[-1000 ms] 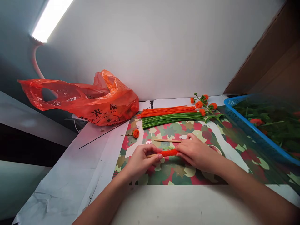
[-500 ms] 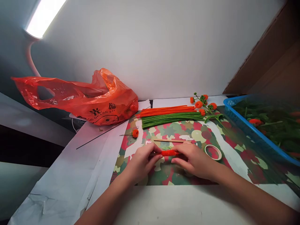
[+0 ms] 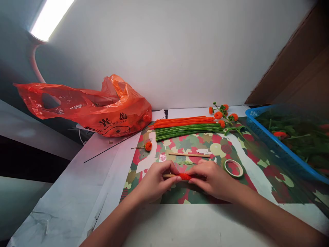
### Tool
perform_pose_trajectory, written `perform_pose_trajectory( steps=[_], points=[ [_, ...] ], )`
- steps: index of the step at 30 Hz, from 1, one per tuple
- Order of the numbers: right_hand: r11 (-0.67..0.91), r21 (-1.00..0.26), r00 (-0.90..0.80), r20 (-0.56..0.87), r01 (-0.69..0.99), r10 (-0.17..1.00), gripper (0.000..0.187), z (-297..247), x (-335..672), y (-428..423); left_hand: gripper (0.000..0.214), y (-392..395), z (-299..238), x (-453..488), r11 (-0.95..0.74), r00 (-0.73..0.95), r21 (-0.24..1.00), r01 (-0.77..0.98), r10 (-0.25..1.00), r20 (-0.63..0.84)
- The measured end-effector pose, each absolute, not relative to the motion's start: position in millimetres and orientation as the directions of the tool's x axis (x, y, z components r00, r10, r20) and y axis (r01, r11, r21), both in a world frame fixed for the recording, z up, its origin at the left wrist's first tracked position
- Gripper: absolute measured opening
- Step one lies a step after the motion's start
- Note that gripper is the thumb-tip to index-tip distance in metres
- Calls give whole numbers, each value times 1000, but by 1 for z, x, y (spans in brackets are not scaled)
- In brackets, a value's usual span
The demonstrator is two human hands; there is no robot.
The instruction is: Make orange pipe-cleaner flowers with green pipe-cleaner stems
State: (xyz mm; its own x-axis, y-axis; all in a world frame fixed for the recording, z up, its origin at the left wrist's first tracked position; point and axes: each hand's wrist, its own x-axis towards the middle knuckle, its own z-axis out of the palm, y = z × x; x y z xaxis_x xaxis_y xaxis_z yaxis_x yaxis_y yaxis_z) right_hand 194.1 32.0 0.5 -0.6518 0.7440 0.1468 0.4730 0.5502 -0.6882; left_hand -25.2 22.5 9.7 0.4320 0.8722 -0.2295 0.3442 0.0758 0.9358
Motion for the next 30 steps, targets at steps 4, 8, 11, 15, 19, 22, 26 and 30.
perform_pose_trajectory(
  steps=[4, 8, 11, 15, 19, 22, 26, 30],
  points=[
    [780, -427, -687, 388, 456, 614, 24, -10, 184, 26, 26, 24, 13, -24, 296, 377, 904, 307, 835, -401],
    [868, -180, -701, 525, 462, 482, 29, -10, 179, 24, 35, 26, 11, -23, 415, 397, 881, 226, 787, -472],
    [886, -142, -704, 558, 442, 440, 30, -6, 180, 24, 37, 26, 11, -22, 475, 460, 865, 165, 739, -493],
    [877, -225, -669, 574, 424, 471, 29, -2, 184, 26, 33, 25, 12, -22, 460, 451, 873, 160, 753, -479],
    [866, -271, -665, 558, 420, 497, 27, -1, 185, 26, 31, 23, 9, -23, 457, 514, 881, 120, 731, -449],
    [886, -252, -695, 550, 390, 463, 24, -1, 187, 26, 32, 23, 6, -23, 511, 588, 858, 56, 678, -442],
    [918, -172, -710, 589, 357, 387, 23, -1, 188, 28, 36, 24, 2, -24, 637, 651, 770, 24, 575, -496],
    [930, -54, -712, 627, 364, 316, 28, 2, 185, 26, 36, 25, 0, -24, 706, 663, 708, -7, 534, -525]
  ],
)
